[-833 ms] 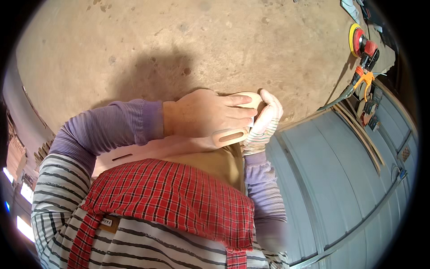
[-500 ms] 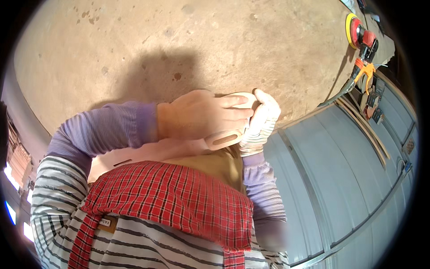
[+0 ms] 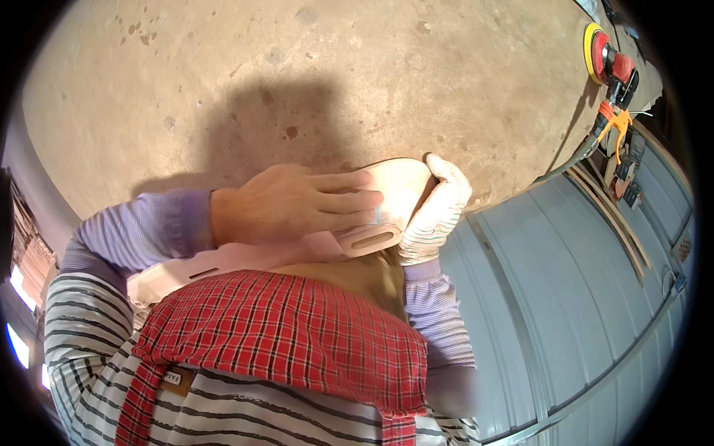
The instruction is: The person sands a wooden component for furniture, using small pieces of sandpaper to smooth the surfaces and edges, and occasionally applying a white substance to fills gaps or imperfections.
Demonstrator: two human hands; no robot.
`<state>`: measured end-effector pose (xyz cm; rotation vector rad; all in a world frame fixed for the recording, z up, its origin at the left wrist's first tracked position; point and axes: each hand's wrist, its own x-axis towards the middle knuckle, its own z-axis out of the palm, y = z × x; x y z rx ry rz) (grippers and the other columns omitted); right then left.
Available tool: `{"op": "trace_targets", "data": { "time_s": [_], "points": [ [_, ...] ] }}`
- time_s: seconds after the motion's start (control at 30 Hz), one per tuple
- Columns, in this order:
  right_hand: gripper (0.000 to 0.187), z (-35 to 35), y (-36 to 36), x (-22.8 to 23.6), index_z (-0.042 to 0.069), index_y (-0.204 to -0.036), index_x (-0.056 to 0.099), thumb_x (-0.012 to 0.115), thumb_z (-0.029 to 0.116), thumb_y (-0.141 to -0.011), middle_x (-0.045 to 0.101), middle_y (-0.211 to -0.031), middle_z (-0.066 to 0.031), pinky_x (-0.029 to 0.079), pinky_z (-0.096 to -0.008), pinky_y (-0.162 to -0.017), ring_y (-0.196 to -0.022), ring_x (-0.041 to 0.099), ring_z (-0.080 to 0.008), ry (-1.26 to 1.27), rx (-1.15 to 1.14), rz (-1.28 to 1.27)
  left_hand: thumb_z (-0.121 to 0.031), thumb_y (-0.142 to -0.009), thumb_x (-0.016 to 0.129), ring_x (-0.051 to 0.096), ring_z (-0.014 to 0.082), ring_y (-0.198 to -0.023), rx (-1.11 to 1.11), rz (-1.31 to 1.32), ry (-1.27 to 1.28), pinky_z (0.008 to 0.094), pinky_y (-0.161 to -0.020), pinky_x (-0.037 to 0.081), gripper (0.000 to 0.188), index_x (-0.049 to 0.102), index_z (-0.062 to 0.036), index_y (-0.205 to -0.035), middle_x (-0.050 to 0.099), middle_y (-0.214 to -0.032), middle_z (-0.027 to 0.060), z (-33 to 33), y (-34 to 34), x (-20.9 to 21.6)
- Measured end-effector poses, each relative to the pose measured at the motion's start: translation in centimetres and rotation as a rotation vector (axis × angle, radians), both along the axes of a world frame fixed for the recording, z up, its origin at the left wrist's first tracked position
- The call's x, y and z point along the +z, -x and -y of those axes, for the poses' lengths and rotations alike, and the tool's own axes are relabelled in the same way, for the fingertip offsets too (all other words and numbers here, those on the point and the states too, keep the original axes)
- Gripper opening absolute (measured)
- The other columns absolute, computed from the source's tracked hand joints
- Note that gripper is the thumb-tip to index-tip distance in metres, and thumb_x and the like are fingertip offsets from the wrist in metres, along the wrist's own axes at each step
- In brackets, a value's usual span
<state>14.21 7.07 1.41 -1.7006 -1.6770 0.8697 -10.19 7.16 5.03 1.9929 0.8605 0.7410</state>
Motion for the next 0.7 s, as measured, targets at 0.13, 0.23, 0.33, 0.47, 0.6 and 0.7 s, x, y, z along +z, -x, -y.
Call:
{"op": "trace_targets", "data": {
  "time_s": [0.13,0.23,0.33,0.47,0.6,0.7],
  "points": [
    [0.040,-0.1,1.0,1.1,0.001,-0.111,0.065,0.038,0.030,-0.106,0.059,-0.116,-0.0136,0.042,-0.0392,-0.102,-0.113,0.055,-0.0267,0.021,-0.103,-0.038,-0.023,-0.089,0.066,0.063,0.0225,-0.116,-0.137,0.077,0.136,0.0329,-0.073,0.059,0.027,0.065,-0.0111,-0.113,0.068,-0.113,0.0038,-1.8,-1.0,0.3],
    [0.041,0.1,0.7,0.6,0.001,-0.111,0.065,0.037,0.030,-0.106,0.059,-0.116,-0.0138,0.042,-0.0394,-0.102,-0.112,0.055,-0.0270,0.022,-0.104,-0.027,-0.029,-0.090,0.065,0.055,0.0230,-0.128,-0.062,0.019,0.078,0.0351,-0.074,0.059,0.036,0.063,-0.0117,-0.122,0.063,-0.123,0.0027,-0.1,0.1,0.6],
    [0.041,0.6,0.1,0.7,0.001,-0.112,0.065,0.037,0.031,-0.106,0.060,-0.116,-0.0139,0.042,-0.0395,-0.102,-0.112,0.055,-0.0276,0.057,-0.089,-0.077,-0.022,-0.086,0.064,0.063,0.0196,-0.109,0.073,0.022,-0.024,0.0347,-0.073,0.058,0.023,0.069,-0.0118,-0.106,0.062,-0.103,0.0031,1.5,-0.2,1.2],
    [0.040,0.0,0.8,1.2,0.000,-0.112,0.064,0.037,0.030,-0.106,0.059,-0.116,-0.0141,0.042,-0.0401,-0.102,-0.113,0.054,-0.0279,-0.065,0.023,0.120,-0.031,-0.084,0.068,0.060,0.0165,-0.106,-0.019,0.105,-0.019,0.0322,-0.065,0.057,0.030,0.069,-0.0130,-0.108,0.059,-0.099,0.0001,-1.4,-2.8,-0.2],
    [0.041,0.0,0.5,1.2,0.000,-0.112,0.064,0.036,0.030,-0.106,0.059,-0.116,-0.0146,0.041,-0.0404,-0.103,-0.114,0.054,-0.0281,0.018,-0.021,0.069,-0.027,-0.084,0.067,0.059,0.0158,-0.105,0.029,-0.019,-0.036,0.0304,-0.060,0.056,0.023,0.064,-0.0127,-0.102,0.060,-0.102,-0.0006,1.6,-0.2,0.5],
    [0.040,0.1,1.2,1.5,0.000,-0.115,0.064,0.036,0.028,-0.106,0.059,-0.117,-0.0159,0.040,-0.0411,-0.103,-0.115,0.053,-0.0284,-0.045,-0.011,0.065,-0.026,-0.090,0.064,0.058,0.0185,-0.116,-0.021,-0.011,0.084,0.0276,-0.061,0.057,0.023,0.065,-0.0135,-0.109,0.062,-0.110,0.0006,0.2,-0.2,0.0]
  ]
}}
